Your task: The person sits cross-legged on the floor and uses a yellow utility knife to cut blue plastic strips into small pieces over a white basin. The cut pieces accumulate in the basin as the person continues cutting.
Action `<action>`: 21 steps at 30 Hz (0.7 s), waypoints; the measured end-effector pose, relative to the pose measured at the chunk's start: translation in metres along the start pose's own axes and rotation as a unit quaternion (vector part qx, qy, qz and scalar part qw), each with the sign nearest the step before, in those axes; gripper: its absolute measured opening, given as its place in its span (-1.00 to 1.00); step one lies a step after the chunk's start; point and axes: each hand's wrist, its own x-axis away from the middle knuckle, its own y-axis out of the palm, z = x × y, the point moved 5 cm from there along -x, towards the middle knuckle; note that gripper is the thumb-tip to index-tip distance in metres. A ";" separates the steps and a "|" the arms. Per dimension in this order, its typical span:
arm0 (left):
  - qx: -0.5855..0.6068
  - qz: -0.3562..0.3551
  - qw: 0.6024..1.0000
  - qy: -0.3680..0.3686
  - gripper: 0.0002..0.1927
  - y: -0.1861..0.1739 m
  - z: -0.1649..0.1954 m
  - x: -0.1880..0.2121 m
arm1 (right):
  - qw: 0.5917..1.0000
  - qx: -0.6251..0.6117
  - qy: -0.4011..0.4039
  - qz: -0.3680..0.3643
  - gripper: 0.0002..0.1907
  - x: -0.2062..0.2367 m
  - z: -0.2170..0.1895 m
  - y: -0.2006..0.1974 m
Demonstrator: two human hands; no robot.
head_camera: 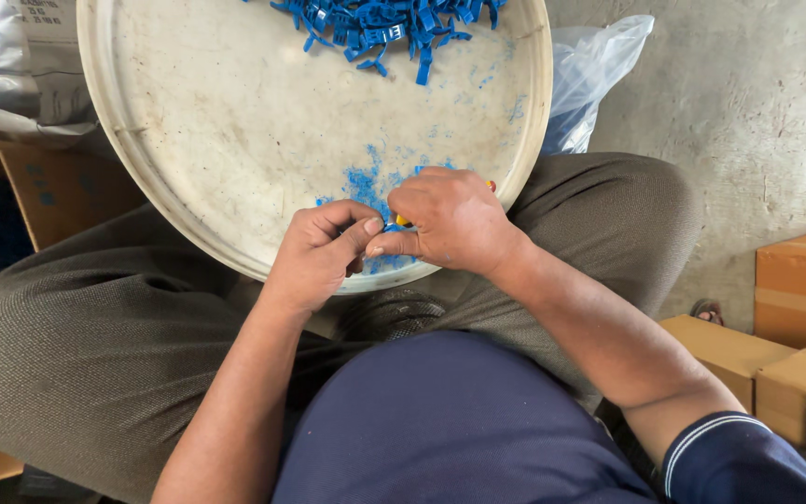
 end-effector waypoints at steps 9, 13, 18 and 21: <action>0.062 -0.011 0.997 0.036 -0.83 -0.001 -0.004 -0.002 | 0.995 -0.080 0.049 0.023 -0.37 -0.014 0.001 0.002; 0.064 -0.037 0.997 0.038 -0.84 -0.001 -0.006 -0.004 | 0.992 -0.115 0.041 0.029 -0.38 -0.017 0.004 0.000; 0.060 -0.046 0.996 0.051 -0.84 -0.002 -0.007 -0.005 | 0.990 -0.134 0.044 0.007 -0.41 -0.010 0.005 -0.009; 0.071 -0.037 0.996 0.032 -0.86 -0.004 -0.008 -0.004 | 0.988 -0.144 0.057 -0.004 -0.47 -0.008 0.003 -0.012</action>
